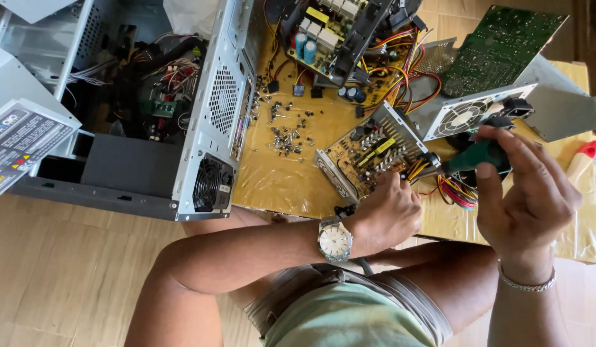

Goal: Disassembling a computer power supply unit, removing and cleaning the fan, and working on the internal circuit board with a screwdriver.

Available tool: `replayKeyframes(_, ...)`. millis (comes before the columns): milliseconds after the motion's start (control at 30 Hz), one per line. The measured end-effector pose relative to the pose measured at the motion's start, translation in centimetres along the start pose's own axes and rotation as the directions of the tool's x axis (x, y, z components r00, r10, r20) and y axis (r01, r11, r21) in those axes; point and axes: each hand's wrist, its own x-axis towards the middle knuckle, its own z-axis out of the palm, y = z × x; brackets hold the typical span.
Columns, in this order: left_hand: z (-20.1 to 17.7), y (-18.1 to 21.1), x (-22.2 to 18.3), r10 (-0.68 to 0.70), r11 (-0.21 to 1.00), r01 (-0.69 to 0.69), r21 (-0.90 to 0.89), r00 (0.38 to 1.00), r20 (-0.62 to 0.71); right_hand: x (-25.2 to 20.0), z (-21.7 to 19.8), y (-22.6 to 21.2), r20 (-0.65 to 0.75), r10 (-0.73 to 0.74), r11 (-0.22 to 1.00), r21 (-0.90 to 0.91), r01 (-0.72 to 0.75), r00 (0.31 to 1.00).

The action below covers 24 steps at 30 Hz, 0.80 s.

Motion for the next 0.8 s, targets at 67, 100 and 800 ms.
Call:
replayKeyframes(67,0.2,0.2,-0.2,0.002,1.000,-0.002,-0.004,1.000,-0.001,-0.3,0.2,0.1,0.038,0.011,0.997,0.070,-0.013,0.999)
replayKeyframes(100,0.3,0.3,-0.2,-0.009,1.000,0.009,0.002,1.000,-0.026,-1.0,0.2,0.9,0.009,-0.005,1.000,-0.001,0.005,1.000)
replayKeyframes(800,-0.2,0.0,-0.1,0.029,1.000,-0.029,-0.009,1.000,0.002,-0.2,0.3,0.5,0.009,-0.056,0.997,-0.048,0.057,0.998)
